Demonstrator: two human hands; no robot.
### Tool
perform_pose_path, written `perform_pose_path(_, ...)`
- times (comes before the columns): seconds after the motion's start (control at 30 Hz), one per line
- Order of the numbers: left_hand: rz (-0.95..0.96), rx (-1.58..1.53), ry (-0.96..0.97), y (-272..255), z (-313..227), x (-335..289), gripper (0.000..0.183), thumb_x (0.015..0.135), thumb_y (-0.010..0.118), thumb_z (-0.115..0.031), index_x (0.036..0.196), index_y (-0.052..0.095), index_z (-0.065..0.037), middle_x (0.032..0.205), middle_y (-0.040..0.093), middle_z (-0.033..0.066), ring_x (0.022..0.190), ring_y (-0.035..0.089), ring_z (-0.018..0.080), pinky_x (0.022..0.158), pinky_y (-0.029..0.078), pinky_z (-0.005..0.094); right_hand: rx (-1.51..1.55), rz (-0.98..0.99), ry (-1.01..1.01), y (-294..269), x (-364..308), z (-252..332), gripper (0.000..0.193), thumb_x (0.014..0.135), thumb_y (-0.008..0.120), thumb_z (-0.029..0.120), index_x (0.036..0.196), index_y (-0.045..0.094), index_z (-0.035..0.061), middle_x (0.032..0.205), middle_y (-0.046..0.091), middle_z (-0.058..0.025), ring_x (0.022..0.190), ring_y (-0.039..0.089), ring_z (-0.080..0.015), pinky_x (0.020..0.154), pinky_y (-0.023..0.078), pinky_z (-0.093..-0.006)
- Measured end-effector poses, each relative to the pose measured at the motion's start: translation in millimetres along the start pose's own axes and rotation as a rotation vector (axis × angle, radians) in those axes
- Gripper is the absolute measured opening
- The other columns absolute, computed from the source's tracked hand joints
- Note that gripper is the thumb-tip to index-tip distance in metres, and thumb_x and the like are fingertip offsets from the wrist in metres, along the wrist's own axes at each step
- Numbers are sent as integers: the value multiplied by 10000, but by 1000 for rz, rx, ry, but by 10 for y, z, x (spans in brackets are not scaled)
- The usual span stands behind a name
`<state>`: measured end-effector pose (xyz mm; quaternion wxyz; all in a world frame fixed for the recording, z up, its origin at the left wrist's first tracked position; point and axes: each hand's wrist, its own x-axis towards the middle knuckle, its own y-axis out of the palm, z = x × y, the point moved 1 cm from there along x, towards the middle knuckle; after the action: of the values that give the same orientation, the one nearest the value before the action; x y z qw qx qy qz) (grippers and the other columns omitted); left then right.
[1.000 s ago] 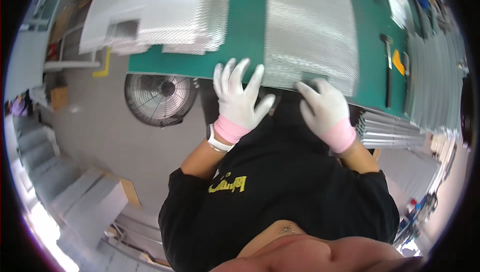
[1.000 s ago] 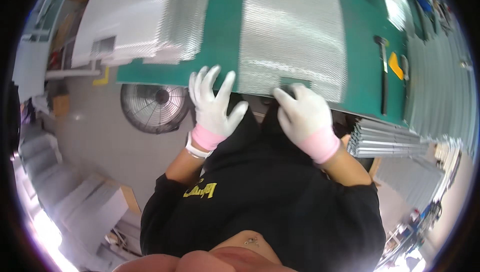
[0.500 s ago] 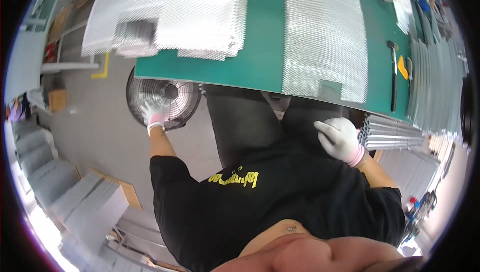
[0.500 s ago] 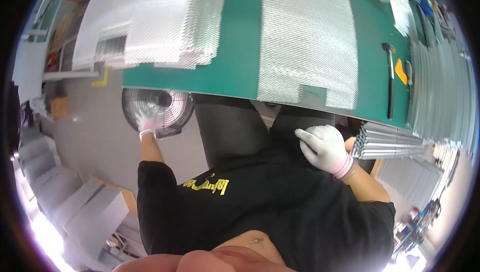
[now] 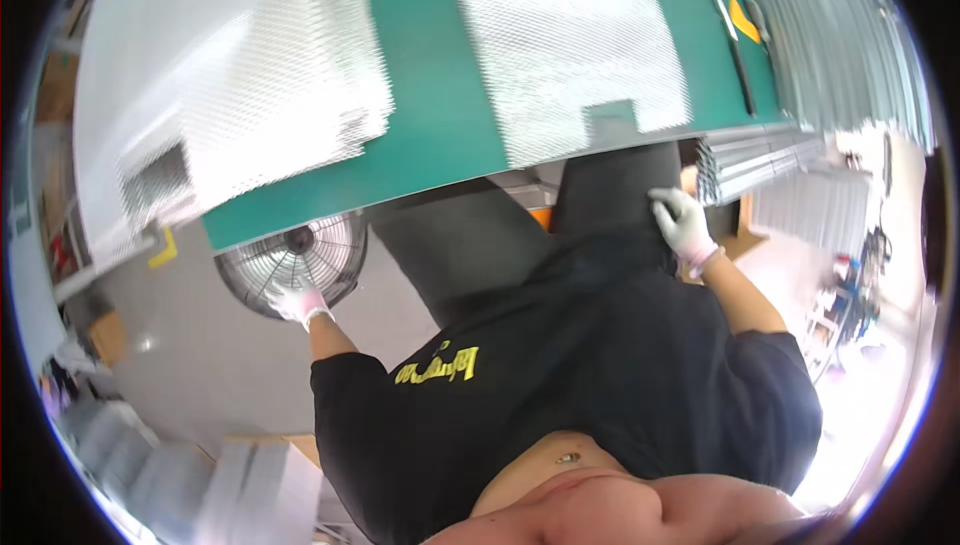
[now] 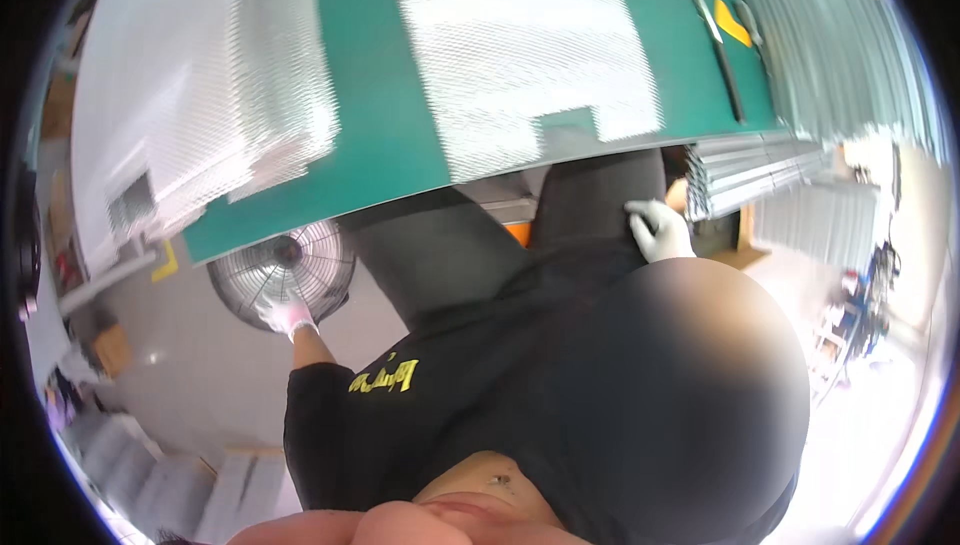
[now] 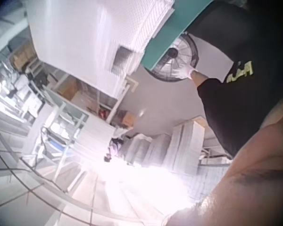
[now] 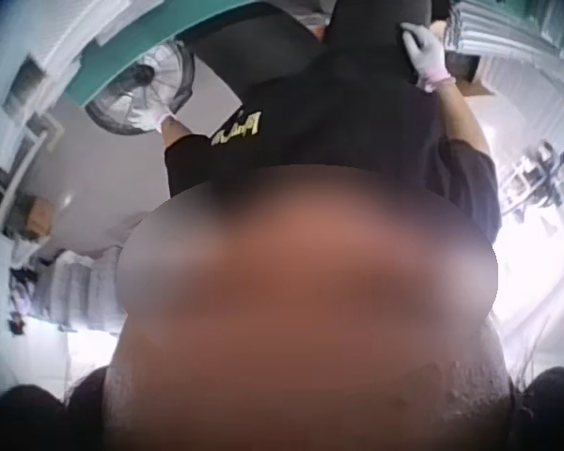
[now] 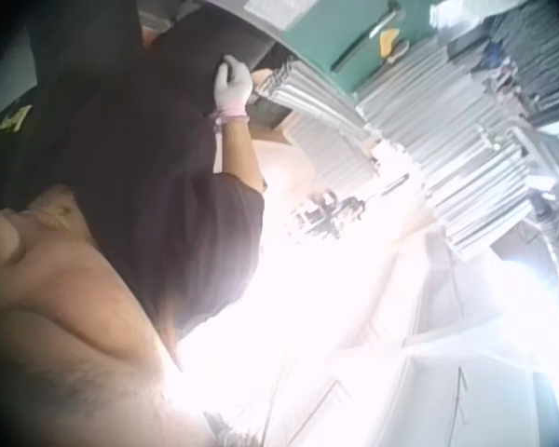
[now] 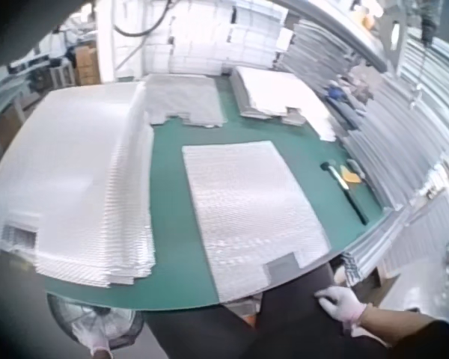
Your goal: The person assembles metal frames by placing a mesh sheet on a green table, inserting a plastic clip, and fitting two metal bars into the mesh edges. They then use a power drill to secure the bars to the mesh. The process is repeated for multiple units.
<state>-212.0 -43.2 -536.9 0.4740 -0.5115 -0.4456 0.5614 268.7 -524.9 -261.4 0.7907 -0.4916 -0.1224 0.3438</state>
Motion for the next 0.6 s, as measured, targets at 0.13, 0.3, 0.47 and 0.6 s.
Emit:
perform_pose_path(0.13, 94, -1, -156, 249, -252, -564, 811, 873, 643, -437, 1510, 294, -76, 1559, 279, 226, 1427, 297, 396, 1131, 306, 542, 16, -232, 168, -48, -257, -222, 180, 891, 613, 50, 1042, 695, -2, 977, 706, -163, 918, 690, -281, 855, 524, -339)
perform_pose_path(0.3, 301, -91, -429, 704, -175, -679, 839, 787, 743, -465, 1390, 419, 20, 1448, 446, 194, 1369, 413, 307, 1087, 400, 459, 83, -351, 472, 134, -670, -624, 192, 910, 592, 67, 1057, 689, -11, 1005, 707, -156, 943, 687, -232, 869, 513, -317)
perform_pose_path(0.47, 983, 60, -356, 1104, 536, -316, 830, 778, 778, -425, 1367, 428, 44, 1446, 454, 170, 1360, 426, 235, 1082, 416, 412, 232, -150, 790, 351, -1308, -1344, 228, 943, 597, 141, 1082, 679, -20, 1014, 723, -111, 922, 655, -124, 843, 505, -280)
perform_pose_path(0.6, 889, 7, -512, 1170, 514, -196, 741, 808, 740, -384, 1365, 453, 12, 1460, 460, 128, 1368, 408, 202, 1093, 405, 388, 319, 58, 884, 482, -1433, -1496, 262, 936, 620, 201, 1094, 676, -1, 996, 730, -103, 918, 645, -128, 846, 497, -290)
